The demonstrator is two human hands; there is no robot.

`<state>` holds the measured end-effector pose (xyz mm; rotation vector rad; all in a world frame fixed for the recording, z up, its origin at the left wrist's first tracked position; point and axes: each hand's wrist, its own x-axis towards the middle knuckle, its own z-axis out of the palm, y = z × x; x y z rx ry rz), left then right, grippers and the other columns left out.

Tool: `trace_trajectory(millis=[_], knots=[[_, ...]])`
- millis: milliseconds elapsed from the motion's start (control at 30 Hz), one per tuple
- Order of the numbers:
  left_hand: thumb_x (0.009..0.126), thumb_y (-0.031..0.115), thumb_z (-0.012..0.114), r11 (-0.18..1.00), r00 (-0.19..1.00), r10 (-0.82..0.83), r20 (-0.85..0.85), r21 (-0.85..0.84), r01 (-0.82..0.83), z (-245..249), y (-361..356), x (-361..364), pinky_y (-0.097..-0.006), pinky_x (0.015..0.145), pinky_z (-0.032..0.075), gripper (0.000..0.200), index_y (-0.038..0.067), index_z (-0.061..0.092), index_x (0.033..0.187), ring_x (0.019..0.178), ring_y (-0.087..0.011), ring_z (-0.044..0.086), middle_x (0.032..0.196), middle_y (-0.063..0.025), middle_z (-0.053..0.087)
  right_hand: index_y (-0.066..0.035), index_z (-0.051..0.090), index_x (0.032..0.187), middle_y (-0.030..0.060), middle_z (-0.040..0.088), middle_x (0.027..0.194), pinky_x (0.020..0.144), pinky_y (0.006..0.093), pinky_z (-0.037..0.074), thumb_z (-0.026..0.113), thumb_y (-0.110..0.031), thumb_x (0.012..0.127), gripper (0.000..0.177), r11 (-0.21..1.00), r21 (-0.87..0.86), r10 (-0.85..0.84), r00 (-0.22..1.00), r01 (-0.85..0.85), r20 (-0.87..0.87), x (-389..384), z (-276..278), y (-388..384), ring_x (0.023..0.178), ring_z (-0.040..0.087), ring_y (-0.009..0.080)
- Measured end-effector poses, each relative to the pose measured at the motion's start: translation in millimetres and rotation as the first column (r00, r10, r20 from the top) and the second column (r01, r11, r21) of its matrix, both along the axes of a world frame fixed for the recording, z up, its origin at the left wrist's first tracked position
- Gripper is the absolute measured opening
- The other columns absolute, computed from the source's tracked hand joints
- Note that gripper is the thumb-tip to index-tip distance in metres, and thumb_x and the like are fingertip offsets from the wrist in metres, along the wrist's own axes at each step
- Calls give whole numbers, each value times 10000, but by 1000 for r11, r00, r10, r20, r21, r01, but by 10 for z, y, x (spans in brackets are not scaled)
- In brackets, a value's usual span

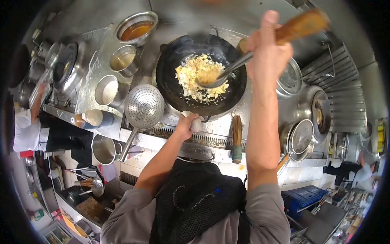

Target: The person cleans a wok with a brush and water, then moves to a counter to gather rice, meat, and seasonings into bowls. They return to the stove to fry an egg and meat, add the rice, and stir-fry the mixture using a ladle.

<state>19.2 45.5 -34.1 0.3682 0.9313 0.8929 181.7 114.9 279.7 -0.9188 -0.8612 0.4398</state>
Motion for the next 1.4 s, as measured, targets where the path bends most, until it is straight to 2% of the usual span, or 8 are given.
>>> trace_trajectory(millis=[233,500,600,767,833,900,967,1400], knots=[[774,-30,543,978,978,124,-169,190,-91,-358,25,127,-326,560,484,164,-28,578,934,692,-167,609,828,-83,615,-18,545,643,-16,491,590,549,303,393,680,-297,903,405,906,-422,183,867,34,463,-381,-848,613,594,433,78],[798,56,596,987,963,-45,-266,135,83,-322,-47,25,-335,653,498,458,-78,342,1156,794,-198,569,943,-161,549,-48,538,663,-30,496,592,509,285,389,734,-283,871,371,907,-159,413,743,-391,527,-899,-829,500,555,480,88],[805,94,613,983,876,54,-479,180,38,-754,-31,165,-385,840,475,470,-121,347,1127,910,-284,586,1008,-248,567,-38,530,676,17,571,664,567,334,423,733,-238,868,344,692,-640,704,510,-334,495,-935,-793,444,601,530,97],[811,120,620,844,866,95,-490,502,191,-875,-141,61,-385,839,469,464,-115,353,1108,917,-280,574,1001,-236,555,-61,571,696,71,606,643,650,318,489,646,-271,909,308,754,-494,656,472,-433,589,-639,-631,-500,636,601,199],[803,114,628,983,901,76,-427,185,5,-522,-90,110,-378,795,489,456,-93,351,1100,891,-266,574,987,-216,550,-51,539,660,86,575,623,564,326,489,621,-194,917,305,967,-238,185,390,92,902,-572,-1278,-516,519,531,170],[797,109,633,989,920,32,-390,144,27,-251,-85,58,-370,772,496,467,-87,348,1110,881,-258,574,982,-207,548,-80,465,640,12,482,555,469,308,421,572,-173,958,349,867,-415,170,619,275,767,-276,-1340,-278,451,436,119],[790,105,639,994,933,-10,-360,101,49,-233,-73,30,-362,749,504,480,-81,344,1120,872,-250,574,976,-199,547,-118,388,642,-36,414,549,422,286,339,521,-146,994,377,867,-465,297,936,-181,189,-186,-768,-360,457,397,82],[787,67,584,980,912,-122,-391,98,173,-591,55,-26,-331,701,513,532,-121,304,1199,852,-208,582,1022,-177,549,-99,491,704,-10,440,498,378,275,336,638,-209,949,306,978,-78,-194,981,192,-13,96,-1448,251,393,413,93]])
